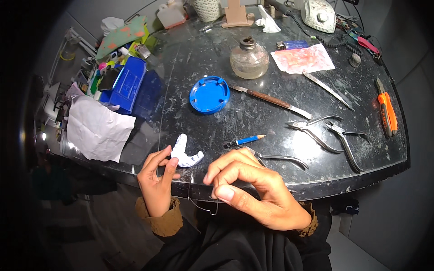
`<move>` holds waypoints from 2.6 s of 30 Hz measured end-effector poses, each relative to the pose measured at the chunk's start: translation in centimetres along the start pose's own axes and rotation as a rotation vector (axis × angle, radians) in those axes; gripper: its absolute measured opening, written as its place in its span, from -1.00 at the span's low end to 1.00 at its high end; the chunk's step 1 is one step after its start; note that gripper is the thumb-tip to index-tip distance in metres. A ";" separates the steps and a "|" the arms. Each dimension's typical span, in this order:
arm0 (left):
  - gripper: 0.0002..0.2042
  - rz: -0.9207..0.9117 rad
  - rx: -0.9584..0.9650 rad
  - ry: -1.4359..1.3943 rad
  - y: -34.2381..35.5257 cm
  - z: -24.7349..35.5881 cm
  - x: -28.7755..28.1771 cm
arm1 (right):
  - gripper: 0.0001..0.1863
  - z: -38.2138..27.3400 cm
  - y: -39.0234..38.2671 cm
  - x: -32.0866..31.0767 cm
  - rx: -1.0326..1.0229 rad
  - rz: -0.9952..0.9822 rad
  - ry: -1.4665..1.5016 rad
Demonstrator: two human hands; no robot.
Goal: The person holds a dental model and uses a tool to fit a metal wire around the base of the teeth, bending the wire by hand and checking its position against the plaster surface.
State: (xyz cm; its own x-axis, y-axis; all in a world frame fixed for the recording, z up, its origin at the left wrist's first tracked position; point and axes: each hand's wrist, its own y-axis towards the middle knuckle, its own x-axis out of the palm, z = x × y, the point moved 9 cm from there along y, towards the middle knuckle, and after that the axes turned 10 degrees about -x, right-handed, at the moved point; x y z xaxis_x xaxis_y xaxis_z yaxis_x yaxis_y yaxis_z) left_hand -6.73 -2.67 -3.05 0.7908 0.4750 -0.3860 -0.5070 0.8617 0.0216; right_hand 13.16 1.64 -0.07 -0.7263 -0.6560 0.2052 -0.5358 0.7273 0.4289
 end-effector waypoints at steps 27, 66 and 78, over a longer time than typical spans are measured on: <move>-0.85 -0.842 -0.192 -0.860 -5.4 3.0 5.0 | -0.84 -0.2 -0.6 2.7 -0.009 -0.217 0.007; -0.82 -0.562 0.195 -0.713 -6.0 3.2 0.5 | -0.79 0.5 -0.3 7.0 0.163 -0.109 -0.157; -0.77 -0.492 0.152 -0.474 -4.0 2.9 0.7 | -0.86 -1.1 -0.5 3.5 0.186 0.035 -0.374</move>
State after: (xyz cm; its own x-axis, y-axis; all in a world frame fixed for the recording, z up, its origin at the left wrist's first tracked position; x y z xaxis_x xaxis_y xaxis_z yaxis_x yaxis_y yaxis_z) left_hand -3.15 -5.31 -0.68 0.9980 0.0201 0.0597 -0.0254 0.9957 0.0896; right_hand 11.35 -1.26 1.37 -0.8337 -0.5364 -0.1316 -0.5513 0.7945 0.2545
